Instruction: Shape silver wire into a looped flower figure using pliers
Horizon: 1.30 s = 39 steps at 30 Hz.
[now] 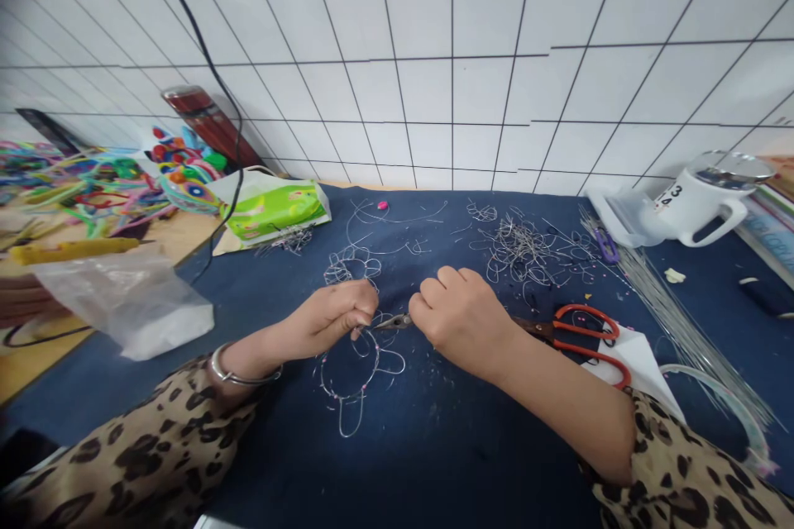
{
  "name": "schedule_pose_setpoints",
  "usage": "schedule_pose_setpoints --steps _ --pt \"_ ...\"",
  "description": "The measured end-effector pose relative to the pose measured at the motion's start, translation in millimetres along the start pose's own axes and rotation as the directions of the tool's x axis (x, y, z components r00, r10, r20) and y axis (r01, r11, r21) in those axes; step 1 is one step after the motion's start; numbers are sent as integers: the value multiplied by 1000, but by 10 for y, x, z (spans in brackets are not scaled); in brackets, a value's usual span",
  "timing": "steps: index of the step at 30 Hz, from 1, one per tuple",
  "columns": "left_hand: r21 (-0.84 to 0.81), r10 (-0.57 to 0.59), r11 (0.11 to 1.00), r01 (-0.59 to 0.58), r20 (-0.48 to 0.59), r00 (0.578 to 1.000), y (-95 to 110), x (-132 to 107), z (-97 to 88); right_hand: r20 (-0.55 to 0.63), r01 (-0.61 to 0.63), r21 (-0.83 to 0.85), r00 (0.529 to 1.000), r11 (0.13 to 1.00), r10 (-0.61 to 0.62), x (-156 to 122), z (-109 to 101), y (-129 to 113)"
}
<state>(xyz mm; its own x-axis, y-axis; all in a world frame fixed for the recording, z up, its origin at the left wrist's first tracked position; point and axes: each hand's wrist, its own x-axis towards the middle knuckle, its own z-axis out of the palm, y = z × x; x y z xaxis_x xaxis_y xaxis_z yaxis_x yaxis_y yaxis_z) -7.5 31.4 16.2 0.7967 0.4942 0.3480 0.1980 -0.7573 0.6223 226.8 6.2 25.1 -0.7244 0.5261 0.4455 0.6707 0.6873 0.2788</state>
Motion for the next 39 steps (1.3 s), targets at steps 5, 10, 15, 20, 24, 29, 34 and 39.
schedule_pose_setpoints --steps 5,10,15,20,24,29,34,39 --pt "45 -11 999 10 18 1000 9 15 -13 13 18 -10 1000 1000 -18 -15 32 27" --pt "44 -32 999 31 18 999 -6 -2 -9 4 54 -17 999 998 -54 -15 49 68" --pt "39 8 999 -8 5 1000 -8 -1 -7 -11 85 -17 996 996 -85 -14 53 81" --pt "-3 11 1000 -11 -28 1000 -45 -26 18 5 122 -22 993 992 -122 -16 39 90" --pt "-59 -17 998 13 -68 998 -63 -43 35 15 168 -39 986 985 -167 -13 18 116" --pt "-10 26 1000 -27 -55 998 -43 -19 32 -7 181 -65 983 981 -182 -11 2 149" --pt "56 79 995 -78 -13 997 -33 -3 46 -17 220 -71 975 973 -221 -16 1 154" --pt "40 75 996 -77 58 996 -42 -9 28 -34 218 -51 975 975 -219 -12 11 141"
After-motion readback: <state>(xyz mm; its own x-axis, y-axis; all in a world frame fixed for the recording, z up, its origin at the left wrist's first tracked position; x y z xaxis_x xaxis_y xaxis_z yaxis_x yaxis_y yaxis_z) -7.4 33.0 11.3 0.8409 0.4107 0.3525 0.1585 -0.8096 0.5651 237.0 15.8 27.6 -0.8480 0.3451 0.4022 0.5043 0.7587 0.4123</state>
